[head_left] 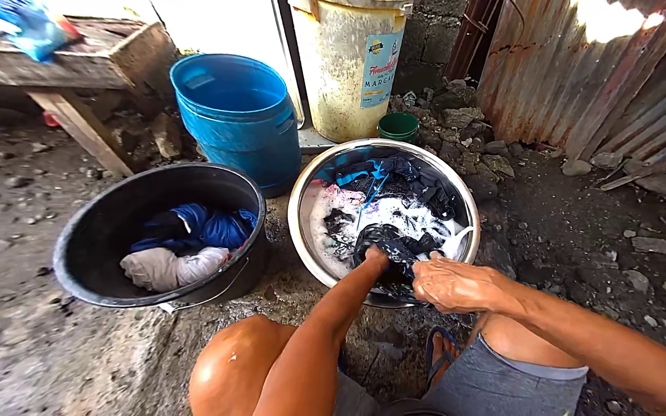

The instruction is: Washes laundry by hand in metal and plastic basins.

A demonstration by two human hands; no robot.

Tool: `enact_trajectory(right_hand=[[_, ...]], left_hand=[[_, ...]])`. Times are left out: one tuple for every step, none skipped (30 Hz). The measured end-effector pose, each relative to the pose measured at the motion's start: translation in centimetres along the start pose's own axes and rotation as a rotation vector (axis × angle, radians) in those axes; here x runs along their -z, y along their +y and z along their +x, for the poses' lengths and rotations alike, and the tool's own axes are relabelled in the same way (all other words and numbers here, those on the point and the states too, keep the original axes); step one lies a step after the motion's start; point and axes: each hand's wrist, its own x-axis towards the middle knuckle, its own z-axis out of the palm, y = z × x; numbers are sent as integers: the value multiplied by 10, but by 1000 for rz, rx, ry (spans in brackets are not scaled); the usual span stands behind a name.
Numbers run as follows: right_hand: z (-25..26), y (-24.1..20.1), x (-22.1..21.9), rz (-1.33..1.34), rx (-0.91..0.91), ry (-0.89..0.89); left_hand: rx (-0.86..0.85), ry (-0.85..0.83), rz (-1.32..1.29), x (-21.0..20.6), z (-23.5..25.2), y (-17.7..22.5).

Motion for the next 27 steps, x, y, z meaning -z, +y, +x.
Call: enact_trajectory(right_hand=[[-9,-2,4,2,-79,-3],[-15,-2,8,10,-183,-6],[-16,1,10,12,-299,-15],[-13,8,13,18,-421,-47],[-7,21,15,26,-525,-63],[2,37,15,32,-609,-65],[12,58,11,55,-673,-34],[22,79,6,78,-721,27],[31,99,0,92,-751,112],[39,117,-5,95,-770,199],[46,129,-8,109,-782,283],[52,137,-10,128,-786,359],[57,141,-10,156,-778,419],[62,140,-5,209,-757,440],[66,136,4,287,-718,432],[69,134,12,366,-656,423],[73,134,16,482,-575,469],[78,137,14,649,-516,540],[85,139,10,852,-479,629],[93,139,5,1079,-448,743],[102,138,-2,1256,-442,882],[111,135,-9,1320,-489,1034],[117,131,-13,1302,-564,1175],[122,127,-15,1235,-647,1281],[125,124,-17,1119,-708,1338],[129,121,-21,980,-725,1311],[134,120,-27,834,-718,1209]], left_hand=[[17,18,54,13,-6,0],[22,41,93,30,-15,0],[22,77,104,47,-22,-1],[23,95,98,64,-29,-2],[28,108,83,80,-35,-2],[32,118,88,91,-41,0],[30,107,133,100,-49,5],[19,78,203,104,-61,11],[-7,45,292,103,-75,18],[-53,20,362,97,-91,25],[-122,-3,415,87,-106,30],[-213,-15,465,73,-117,34],[-304,-17,525,57,-122,38],[-383,-11,590,42,-122,42],[-443,-11,650,32,-122,47],[-473,-12,712,28,-125,52],[-465,-10,759,26,-128,57],[-413,-19,798,27,-130,61],[-332,-29,816,31,-129,62],[-243,-35,789,39,-126,59],[-165,-27,745,47,-119,52],[-96,-15,687,56,-112,44],[-36,4,625,67,-106,34],[15,23,560,78,-101,25],[58,52,499,87,-97,17],[96,89,435,96,-95,8],[132,134,362,106,-95,0]])
